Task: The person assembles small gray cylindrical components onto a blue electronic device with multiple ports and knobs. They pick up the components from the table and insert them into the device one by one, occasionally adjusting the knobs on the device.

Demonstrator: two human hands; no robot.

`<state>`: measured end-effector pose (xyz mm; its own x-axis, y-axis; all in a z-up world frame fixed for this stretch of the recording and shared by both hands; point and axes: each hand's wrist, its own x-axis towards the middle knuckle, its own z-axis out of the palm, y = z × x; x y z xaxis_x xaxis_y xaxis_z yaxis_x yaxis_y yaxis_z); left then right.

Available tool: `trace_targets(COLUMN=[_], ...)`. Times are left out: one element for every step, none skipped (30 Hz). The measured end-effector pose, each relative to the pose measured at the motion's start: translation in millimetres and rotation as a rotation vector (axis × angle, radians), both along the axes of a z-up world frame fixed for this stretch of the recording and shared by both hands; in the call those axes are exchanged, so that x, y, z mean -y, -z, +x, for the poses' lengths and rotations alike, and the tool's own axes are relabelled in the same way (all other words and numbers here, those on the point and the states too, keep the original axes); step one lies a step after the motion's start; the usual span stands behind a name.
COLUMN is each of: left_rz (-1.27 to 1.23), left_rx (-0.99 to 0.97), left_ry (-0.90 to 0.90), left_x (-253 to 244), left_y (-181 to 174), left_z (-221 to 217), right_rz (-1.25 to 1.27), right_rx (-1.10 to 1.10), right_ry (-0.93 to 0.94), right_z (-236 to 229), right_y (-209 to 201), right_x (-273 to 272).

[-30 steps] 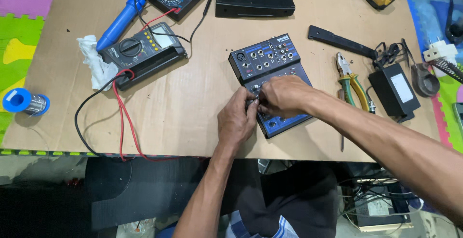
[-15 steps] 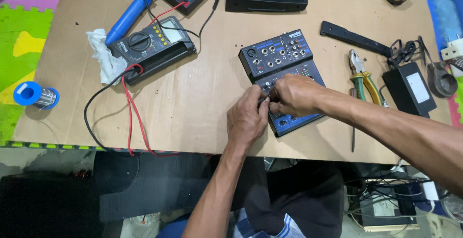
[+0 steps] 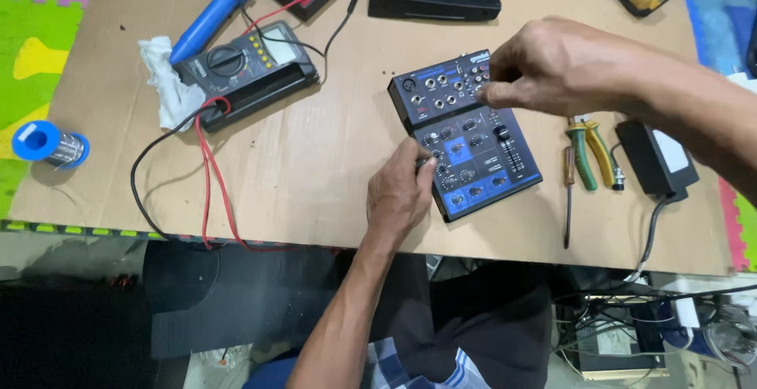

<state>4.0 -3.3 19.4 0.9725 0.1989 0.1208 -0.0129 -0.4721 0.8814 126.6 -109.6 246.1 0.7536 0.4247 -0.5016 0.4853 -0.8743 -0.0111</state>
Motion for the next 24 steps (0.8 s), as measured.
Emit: trace_targets(left_rz=[0.0,-0.045,-0.091,-0.092,-0.118,-0.143,-0.145,-0.139,-0.133,-0.134,-0.132,-0.13,-0.13,-0.134,-0.137,-0.137,-0.12,-0.103,-0.102,-0.097,-0.093,-0.093,-0.09,-0.087], left_rx=[0.005,0.008,0.011,0.015,0.068,0.121,0.113,0.131,0.155,0.154,0.174,0.195,0.199,0.207,0.213,0.216,0.209,0.202,0.202,0.209,0.214,0.212,0.215,0.218], left_ry=[-0.001,-0.003,-0.008,-0.011,-0.036,-0.061,-0.059,-0.067,-0.074,-0.071,-0.083,-0.095,-0.091,-0.094,-0.102,-0.102,-0.104,-0.106,-0.108,-0.11,-0.106,-0.104,-0.104,-0.104], left_x=[-0.6,-2.3,-4.3,-2.8,-2.6,-2.0,-2.3,-2.1,-2.3,-1.4,-0.4,0.8,0.7,0.4,-0.4,0.3,0.7,1.1,0.8,0.8,1.8,1.6,1.6,1.4], left_y=[0.4,1.7,4.2,6.9,10.1,13.8,14.7,15.8,15.6,16.9,17.7,18.1,14.2,10.1,6.0,7.6,9.9,12.4,12.1,11.9,11.8,12.0,12.0,12.0], left_z=[-0.9,-2.0,-2.7,-2.0,-2.6,-2.5,-3.1,-3.1,-0.2,0.0,0.4,0.7,0.0,-1.0,-2.4,-0.2,0.3,0.6,0.2,0.0,-0.7,-1.2,-0.7,-0.2], right_rz=[0.0,0.057,0.113,0.112,0.066,0.021,0.019,0.07,0.121,0.121,0.173,0.224,0.225,0.229,0.233,0.234,0.189,0.144,0.145,0.118,0.09,0.09,0.067,0.044], right_rx=[0.005,-0.014,-0.034,-0.031,-0.008,0.015,0.007,0.028,0.056,0.056,0.092,0.129,0.134,0.103,0.07,0.073,0.078,0.083,0.083,0.095,0.107,0.106,0.114,0.123], right_ry=[-0.001,-0.033,-0.068,-0.071,-0.103,-0.134,-0.132,-0.126,-0.12,-0.116,-0.125,-0.135,-0.131,-0.085,-0.043,-0.044,-0.099,-0.153,-0.156,-0.174,-0.186,-0.183,-0.199,-0.214], right_z=[-8.8,-17.7,-25.8,-27.7,-29.0,-29.5,-28.8,-27.5,-24.7,-18.4,-12.2,-6.2,-11.6,-17.2,-22.2,-26.3,-31.0,-35.9,-37.4,-38.8,-41.1,-39.3,-36.8,-34.3], right_y=[2.0,5.2,9.5,24.3,40.1,56.4,59.0,61.7,62.7,65.9,68.6,71.0,70.9,70.8,70.7,72.9,76.1,79.6,83.4,87.2,91.2,95.7,99.8,103.8], right_x=[1.7,2.4,2.4,8.1,12.3,16.9,18.5,20.8,22.9,29.1,35.9,42.9,40.7,38.1,34.6,33.2,31.2,29.2,26.5,24.0,23.0,21.4,19.8,18.3])
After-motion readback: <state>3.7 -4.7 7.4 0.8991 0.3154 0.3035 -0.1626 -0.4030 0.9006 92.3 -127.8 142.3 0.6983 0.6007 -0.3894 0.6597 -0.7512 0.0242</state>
